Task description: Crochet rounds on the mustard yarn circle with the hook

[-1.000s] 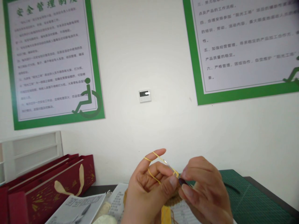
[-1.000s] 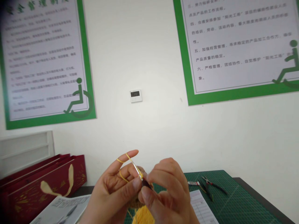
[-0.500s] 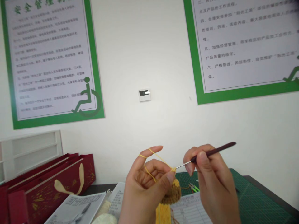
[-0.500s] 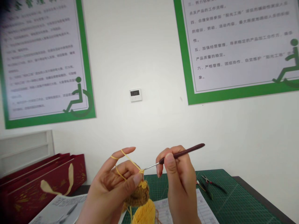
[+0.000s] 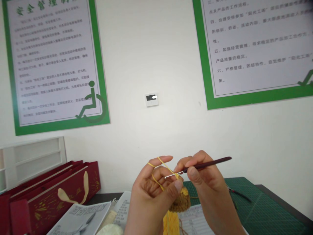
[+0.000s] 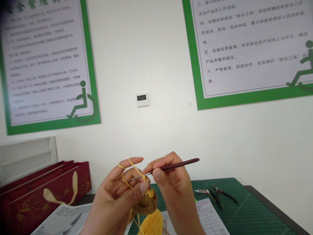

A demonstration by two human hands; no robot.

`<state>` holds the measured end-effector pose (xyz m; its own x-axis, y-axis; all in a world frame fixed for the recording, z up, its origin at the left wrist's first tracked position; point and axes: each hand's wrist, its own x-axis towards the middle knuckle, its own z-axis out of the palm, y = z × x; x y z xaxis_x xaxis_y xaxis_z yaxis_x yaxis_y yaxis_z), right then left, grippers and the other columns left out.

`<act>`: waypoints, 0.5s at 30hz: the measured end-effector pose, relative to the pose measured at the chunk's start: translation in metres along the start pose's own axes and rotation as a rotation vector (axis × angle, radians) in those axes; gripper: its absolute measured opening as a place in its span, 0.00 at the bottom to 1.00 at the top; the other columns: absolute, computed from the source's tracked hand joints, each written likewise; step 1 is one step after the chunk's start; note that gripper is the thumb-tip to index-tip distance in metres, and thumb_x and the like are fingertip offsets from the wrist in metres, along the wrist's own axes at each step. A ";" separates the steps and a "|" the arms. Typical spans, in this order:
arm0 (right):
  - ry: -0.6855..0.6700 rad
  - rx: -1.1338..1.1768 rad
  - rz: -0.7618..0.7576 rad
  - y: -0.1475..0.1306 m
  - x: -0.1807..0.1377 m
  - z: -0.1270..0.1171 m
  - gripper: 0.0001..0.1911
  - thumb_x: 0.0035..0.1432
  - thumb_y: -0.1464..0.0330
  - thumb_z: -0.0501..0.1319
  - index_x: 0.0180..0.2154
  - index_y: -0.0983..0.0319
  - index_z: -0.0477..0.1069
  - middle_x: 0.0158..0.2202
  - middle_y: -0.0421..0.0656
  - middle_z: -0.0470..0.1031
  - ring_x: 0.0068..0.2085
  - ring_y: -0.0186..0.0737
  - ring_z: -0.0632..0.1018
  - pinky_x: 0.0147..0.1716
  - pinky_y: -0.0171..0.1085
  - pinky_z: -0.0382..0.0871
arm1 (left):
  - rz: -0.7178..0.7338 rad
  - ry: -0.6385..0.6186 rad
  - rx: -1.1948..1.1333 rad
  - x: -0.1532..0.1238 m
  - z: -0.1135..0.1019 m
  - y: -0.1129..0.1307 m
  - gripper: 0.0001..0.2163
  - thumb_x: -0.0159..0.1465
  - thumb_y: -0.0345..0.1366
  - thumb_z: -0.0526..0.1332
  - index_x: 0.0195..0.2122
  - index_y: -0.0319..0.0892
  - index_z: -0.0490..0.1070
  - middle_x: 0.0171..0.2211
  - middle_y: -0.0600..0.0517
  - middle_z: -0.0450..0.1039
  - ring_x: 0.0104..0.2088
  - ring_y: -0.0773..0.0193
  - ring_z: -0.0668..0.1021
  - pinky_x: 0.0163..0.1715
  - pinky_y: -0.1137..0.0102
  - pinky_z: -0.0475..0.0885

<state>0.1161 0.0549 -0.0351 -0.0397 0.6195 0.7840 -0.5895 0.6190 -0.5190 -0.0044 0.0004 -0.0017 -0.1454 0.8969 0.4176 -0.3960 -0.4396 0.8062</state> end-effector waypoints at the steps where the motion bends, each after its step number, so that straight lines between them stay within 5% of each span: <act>1: 0.006 -0.017 -0.018 0.000 -0.001 -0.001 0.04 0.70 0.63 0.64 0.40 0.53 0.73 0.38 0.36 0.82 0.42 0.33 0.80 0.46 0.33 0.73 | 0.005 0.004 -0.005 0.000 0.000 0.000 0.21 0.49 0.27 0.80 0.45 0.42 0.82 0.24 0.55 0.78 0.26 0.69 0.76 0.29 0.77 0.71; 11: 0.034 -0.006 -0.070 0.007 -0.001 -0.001 0.03 0.72 0.63 0.62 0.41 0.53 0.71 0.38 0.36 0.82 0.42 0.32 0.81 0.44 0.32 0.76 | -0.004 0.031 -0.065 0.001 0.001 -0.002 0.26 0.49 0.28 0.81 0.50 0.42 0.80 0.27 0.53 0.81 0.30 0.67 0.80 0.33 0.75 0.73; 15: 0.001 -0.048 -0.202 0.004 0.000 0.005 0.02 0.72 0.65 0.62 0.42 0.52 0.72 0.38 0.36 0.82 0.40 0.33 0.82 0.40 0.33 0.77 | -0.041 0.044 -0.099 0.001 0.000 -0.003 0.27 0.49 0.30 0.81 0.51 0.42 0.80 0.29 0.51 0.81 0.30 0.63 0.81 0.32 0.72 0.75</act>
<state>0.1103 0.0549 -0.0354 0.0762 0.4812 0.8733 -0.5464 0.7528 -0.3671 -0.0034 0.0029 -0.0038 -0.1661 0.9163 0.3644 -0.4900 -0.3974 0.7759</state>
